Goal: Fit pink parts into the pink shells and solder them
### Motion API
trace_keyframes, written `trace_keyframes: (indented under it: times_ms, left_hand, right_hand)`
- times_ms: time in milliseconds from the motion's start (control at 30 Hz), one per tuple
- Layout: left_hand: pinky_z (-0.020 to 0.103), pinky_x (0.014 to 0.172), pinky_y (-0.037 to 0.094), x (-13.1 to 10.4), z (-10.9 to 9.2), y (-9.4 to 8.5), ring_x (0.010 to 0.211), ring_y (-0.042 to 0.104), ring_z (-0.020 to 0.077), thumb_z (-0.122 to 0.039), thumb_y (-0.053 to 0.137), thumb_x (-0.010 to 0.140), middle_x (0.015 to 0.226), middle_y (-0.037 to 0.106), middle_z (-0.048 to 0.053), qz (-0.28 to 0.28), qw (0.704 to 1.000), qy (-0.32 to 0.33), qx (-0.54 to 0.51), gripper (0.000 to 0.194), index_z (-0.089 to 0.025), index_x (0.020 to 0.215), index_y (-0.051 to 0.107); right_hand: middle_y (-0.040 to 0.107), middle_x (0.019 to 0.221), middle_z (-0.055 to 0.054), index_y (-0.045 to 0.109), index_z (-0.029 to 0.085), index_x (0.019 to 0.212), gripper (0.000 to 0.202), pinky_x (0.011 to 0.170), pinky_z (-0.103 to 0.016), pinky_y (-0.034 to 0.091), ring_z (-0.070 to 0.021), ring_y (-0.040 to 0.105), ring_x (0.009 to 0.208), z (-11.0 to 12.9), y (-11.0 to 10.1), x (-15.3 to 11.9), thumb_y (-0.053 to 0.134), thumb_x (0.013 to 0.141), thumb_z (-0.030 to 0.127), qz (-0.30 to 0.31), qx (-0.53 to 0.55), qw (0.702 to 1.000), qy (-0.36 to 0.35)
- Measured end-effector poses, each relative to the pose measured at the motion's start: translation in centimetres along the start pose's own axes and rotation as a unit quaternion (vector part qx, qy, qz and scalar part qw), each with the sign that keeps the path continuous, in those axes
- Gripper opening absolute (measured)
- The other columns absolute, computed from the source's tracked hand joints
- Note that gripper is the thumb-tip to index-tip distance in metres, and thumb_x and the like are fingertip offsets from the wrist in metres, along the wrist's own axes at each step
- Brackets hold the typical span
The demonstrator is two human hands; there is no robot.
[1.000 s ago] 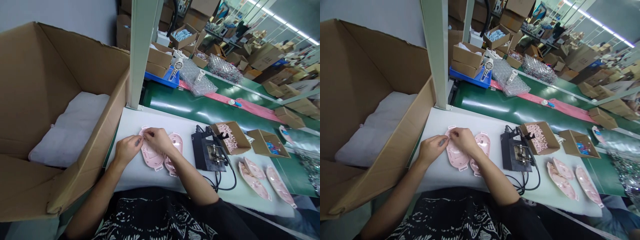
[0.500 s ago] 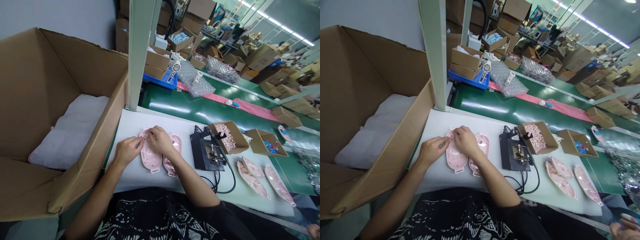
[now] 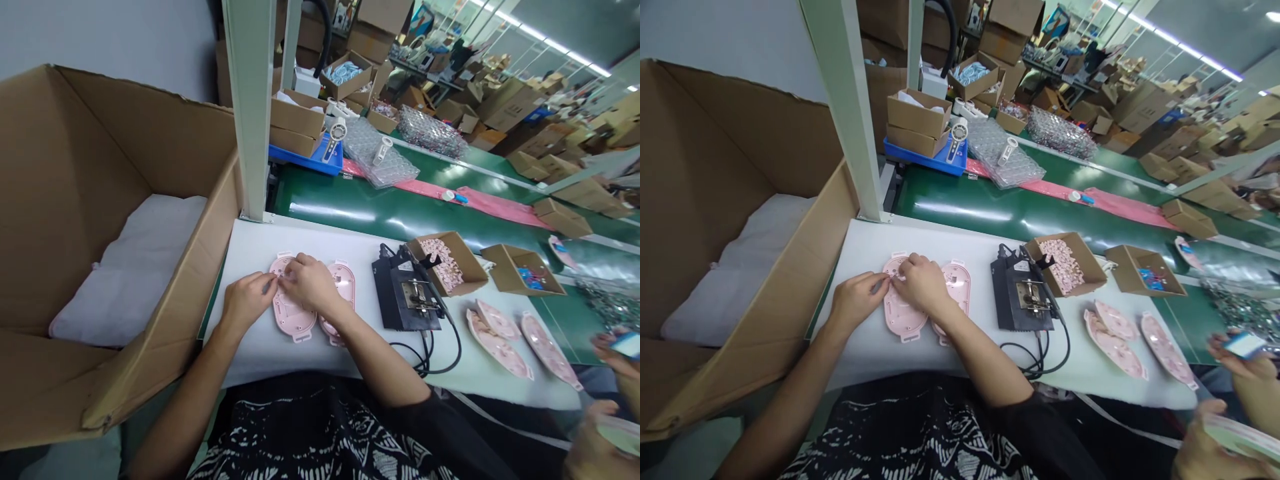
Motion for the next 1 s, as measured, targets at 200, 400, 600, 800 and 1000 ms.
trace_keyframes:
  times_ms: [200, 400, 600, 800, 1000]
  left_hand:
    - [0.030, 0.059, 0.033, 0.0, 0.2, 0.1, 0.069, 0.063, 0.0162, -0.029, 0.057, 0.093, 0.078, 0.074, 0.000, 0.011, 1.000, -0.011, -0.002, 0.021, -0.024, 0.092, 0.077]
    - [0.030, 0.061, 0.033, 0.0, 0.4, 0.1, 0.071, 0.064, 0.0159, -0.031, 0.056, 0.094, 0.081, 0.074, 0.000, 0.014, 1.000, -0.018, -0.012, 0.022, -0.025, 0.093, 0.077]
    - [0.030, 0.060, 0.032, 0.0, 0.4, 0.3, 0.071, 0.064, 0.0163, -0.031, 0.055, 0.094, 0.079, 0.074, 0.000, 0.022, 0.999, -0.021, -0.017, 0.022, -0.026, 0.093, 0.077]
    - [0.030, 0.061, 0.033, -0.1, 0.5, 0.3, 0.072, 0.064, 0.0164, -0.031, 0.055, 0.095, 0.082, 0.075, 0.000, 0.024, 0.999, -0.022, -0.021, 0.023, -0.026, 0.092, 0.077]
    - [0.030, 0.061, 0.032, -0.1, 0.7, 0.4, 0.069, 0.063, 0.0155, -0.034, 0.054, 0.096, 0.079, 0.074, 0.000, 0.021, 0.999, -0.022, -0.022, 0.025, -0.025, 0.093, 0.077]
  right_hand:
    - [0.066, 0.111, -0.012, 0.067, 0.018, 0.110, 0.028, 0.082, -0.036, 0.051, -0.0257, 0.067, 0.097, 1.5, 0.8, 0.2, 0.052, 0.097, 0.037, 0.032, -0.056, 0.997, 0.031]
    - [0.068, 0.100, -0.011, 0.071, 0.017, 0.098, 0.030, 0.072, -0.034, 0.051, -0.0251, 0.070, 0.088, 1.4, 0.8, -0.2, 0.046, 0.099, 0.034, 0.046, -0.081, 0.995, 0.030]
    - [0.068, 0.109, -0.009, 0.070, 0.021, 0.105, 0.031, 0.069, -0.032, 0.050, -0.0234, 0.070, 0.088, 0.6, 1.1, -0.1, 0.047, 0.098, 0.041, 0.048, -0.051, 0.996, 0.056]
    - [0.070, 0.109, -0.007, 0.072, 0.022, 0.098, 0.029, 0.070, -0.030, 0.046, -0.0208, 0.069, 0.086, 0.6, 1.1, -0.1, 0.049, 0.096, 0.039, 0.032, 0.008, 0.997, 0.062]
    - [0.072, 0.102, -0.006, 0.073, 0.021, 0.090, 0.032, 0.072, -0.029, 0.040, -0.0192, 0.066, 0.087, -1.1, 0.8, 0.5, 0.045, 0.097, 0.037, 0.003, 0.058, 0.993, 0.098]
Point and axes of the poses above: each hand's wrist, its own x-axis towards the middle knuckle, its own y-axis out of the palm, z = x × y, the point moved 10 cm from there along x, towards the middle knuckle
